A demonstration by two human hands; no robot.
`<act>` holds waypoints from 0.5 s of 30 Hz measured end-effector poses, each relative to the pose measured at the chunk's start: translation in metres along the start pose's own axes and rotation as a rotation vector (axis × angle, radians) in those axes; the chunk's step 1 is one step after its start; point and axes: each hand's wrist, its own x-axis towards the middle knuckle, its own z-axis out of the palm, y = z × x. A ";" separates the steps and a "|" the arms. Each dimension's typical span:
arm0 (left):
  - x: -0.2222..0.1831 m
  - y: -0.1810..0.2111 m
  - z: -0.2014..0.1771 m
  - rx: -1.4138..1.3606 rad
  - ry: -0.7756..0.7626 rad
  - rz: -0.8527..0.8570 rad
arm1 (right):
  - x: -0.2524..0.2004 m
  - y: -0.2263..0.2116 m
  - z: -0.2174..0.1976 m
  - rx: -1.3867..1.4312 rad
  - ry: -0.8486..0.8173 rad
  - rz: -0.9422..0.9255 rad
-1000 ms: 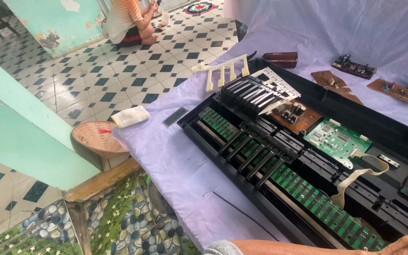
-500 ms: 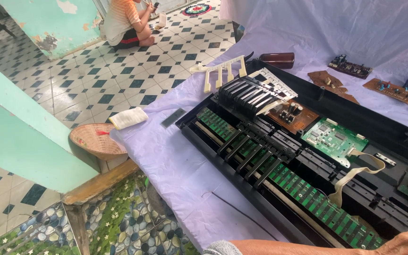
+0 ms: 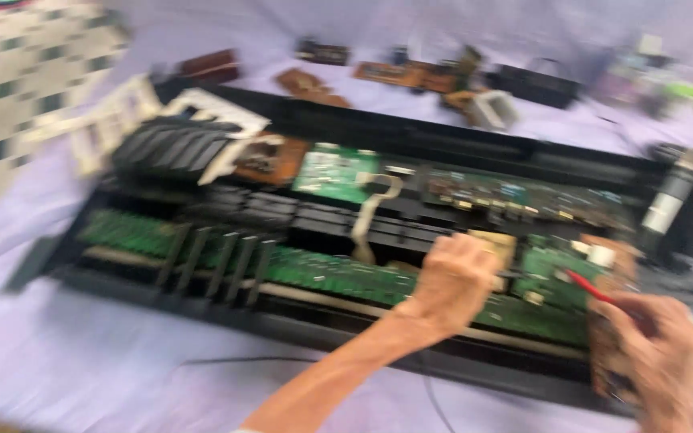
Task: Testing electronic components on circuit boards inside a disassembled keyboard using a multimeter
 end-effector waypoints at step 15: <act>0.005 -0.002 -0.009 -0.039 -0.104 0.000 | 0.003 -0.028 -0.027 0.057 0.043 0.039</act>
